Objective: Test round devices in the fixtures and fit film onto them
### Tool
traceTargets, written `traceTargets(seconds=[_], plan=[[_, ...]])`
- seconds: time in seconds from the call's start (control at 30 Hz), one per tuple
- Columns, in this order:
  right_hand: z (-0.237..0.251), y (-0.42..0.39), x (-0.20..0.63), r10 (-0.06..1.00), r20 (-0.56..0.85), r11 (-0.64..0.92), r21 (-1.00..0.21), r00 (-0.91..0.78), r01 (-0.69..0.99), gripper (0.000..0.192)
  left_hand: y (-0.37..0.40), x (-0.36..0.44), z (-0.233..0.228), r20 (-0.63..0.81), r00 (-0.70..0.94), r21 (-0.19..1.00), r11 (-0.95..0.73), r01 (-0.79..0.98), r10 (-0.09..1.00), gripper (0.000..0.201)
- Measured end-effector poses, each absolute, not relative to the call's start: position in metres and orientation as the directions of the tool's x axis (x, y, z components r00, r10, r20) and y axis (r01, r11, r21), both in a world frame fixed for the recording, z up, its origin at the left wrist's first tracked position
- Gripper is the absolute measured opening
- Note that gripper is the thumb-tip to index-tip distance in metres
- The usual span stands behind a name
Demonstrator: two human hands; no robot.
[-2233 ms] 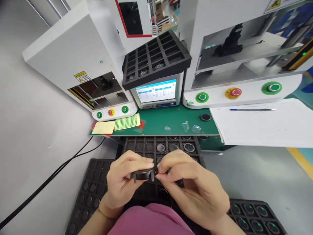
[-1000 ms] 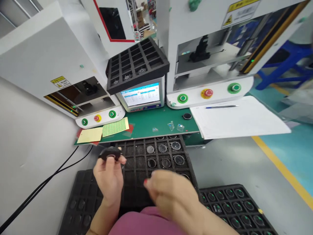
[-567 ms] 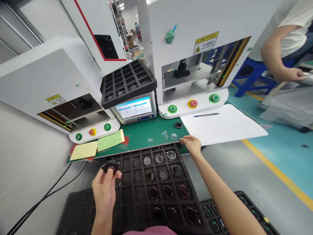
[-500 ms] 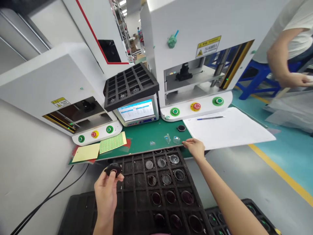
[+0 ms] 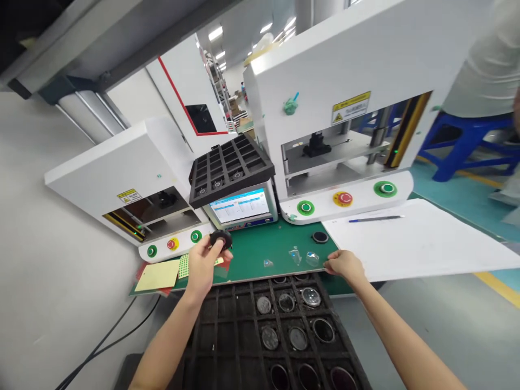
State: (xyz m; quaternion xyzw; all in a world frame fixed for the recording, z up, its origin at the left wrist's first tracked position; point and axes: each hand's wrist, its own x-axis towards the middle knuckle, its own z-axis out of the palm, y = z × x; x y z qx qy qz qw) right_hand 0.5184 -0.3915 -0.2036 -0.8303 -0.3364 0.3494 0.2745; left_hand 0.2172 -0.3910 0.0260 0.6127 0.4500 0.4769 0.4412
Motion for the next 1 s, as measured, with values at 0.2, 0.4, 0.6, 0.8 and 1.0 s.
traceTargets(seconds=[0.2, 0.4, 0.6, 0.8, 1.0], plan=[[-0.193, -0.381, 0.523, 0.735, -0.53, -0.668, -0.674, 0.423, 0.315, 0.029, -0.279, 0.3, 0.069, 0.251, 0.16, 0.911, -0.289, 0.295, 0.955, 0.023], [-0.184, -0.391, 0.518, 0.814, -0.393, -0.555, -0.743, 0.429, 0.374, 0.028, -0.196, 0.359, 0.089, 0.217, 0.09, 0.769, -0.227, 0.598, 0.972, 0.032], [-0.167, -0.399, 0.524, 0.871, -0.188, -0.431, -0.736, 0.454, 0.522, 0.028, -0.183, 0.369, 0.083, 0.242, 0.105, 0.568, -0.229, 0.791, 0.964, 0.033], [-0.142, -0.364, 0.523, 0.888, -0.064, -0.362, -0.707, 0.455, 0.607, 0.034, -0.195, 0.367, 0.085, 0.296, 0.185, 0.462, -0.31, 0.831, 0.937, 0.03], [-0.121, -0.352, 0.514, 0.867, -0.05, -0.34, -0.788, 0.497, 0.513, 0.036, -0.26, 0.34, 0.085, 0.359, 0.303, 0.556, -0.463, 0.69, 0.883, 0.018]])
